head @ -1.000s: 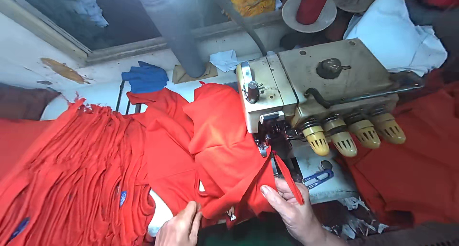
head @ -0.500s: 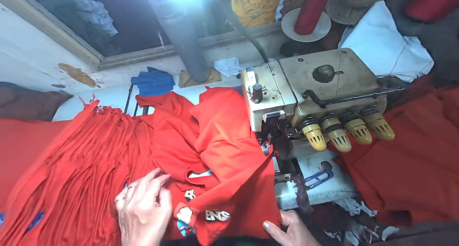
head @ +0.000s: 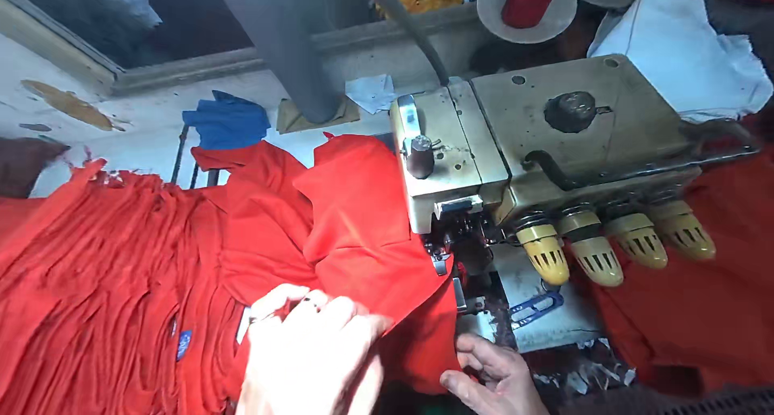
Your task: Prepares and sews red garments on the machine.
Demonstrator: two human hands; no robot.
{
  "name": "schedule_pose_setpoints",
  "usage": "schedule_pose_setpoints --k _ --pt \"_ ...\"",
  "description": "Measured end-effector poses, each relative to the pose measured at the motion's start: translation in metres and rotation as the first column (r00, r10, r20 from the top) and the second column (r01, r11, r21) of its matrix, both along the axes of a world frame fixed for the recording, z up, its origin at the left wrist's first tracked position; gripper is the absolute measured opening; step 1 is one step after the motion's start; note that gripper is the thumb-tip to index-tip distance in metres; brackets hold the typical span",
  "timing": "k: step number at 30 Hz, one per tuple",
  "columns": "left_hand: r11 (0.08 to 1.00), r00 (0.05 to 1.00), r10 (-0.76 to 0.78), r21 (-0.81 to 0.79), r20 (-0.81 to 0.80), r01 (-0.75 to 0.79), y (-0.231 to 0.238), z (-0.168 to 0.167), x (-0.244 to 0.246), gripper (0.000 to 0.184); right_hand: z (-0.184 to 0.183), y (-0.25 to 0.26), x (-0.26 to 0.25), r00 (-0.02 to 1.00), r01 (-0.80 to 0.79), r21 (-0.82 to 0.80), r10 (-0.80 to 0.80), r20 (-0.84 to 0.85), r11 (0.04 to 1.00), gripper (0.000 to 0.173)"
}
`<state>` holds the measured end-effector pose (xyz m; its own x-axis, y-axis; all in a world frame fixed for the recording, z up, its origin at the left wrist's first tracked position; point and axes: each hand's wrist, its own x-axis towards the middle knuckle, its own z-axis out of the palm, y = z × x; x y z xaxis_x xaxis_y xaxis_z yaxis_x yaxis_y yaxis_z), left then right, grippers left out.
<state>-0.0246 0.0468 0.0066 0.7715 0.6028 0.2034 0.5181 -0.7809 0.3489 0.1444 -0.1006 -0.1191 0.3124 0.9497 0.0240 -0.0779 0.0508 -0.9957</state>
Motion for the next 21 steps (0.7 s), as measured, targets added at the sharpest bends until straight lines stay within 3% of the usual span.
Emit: schedule_pose_setpoints --k 4,8,15,21 --pt "0.988 0.994 -0.103 -0.110 0.029 0.106 -0.012 0.009 -0.001 0.019 0.004 -0.005 0.006 0.999 -0.044 0.045 0.045 -0.026 0.998 0.005" --pt "0.989 0.988 -0.150 -0.004 -0.048 0.150 -0.026 -0.007 0.021 0.017 0.006 -0.008 0.016 0.997 -0.064 0.087 0.067 -0.030 0.994 0.008" --pt "0.988 0.998 -0.056 0.147 0.012 0.054 -0.012 -0.026 0.059 0.016 0.016 0.029 0.022 0.997 0.057 0.169 -0.065 0.044 0.984 0.007" --pt "0.985 0.999 0.027 0.170 0.031 -0.032 -0.006 -0.028 0.059 0.022 0.020 0.041 0.022 0.981 0.109 0.185 -0.135 0.136 0.977 0.024"
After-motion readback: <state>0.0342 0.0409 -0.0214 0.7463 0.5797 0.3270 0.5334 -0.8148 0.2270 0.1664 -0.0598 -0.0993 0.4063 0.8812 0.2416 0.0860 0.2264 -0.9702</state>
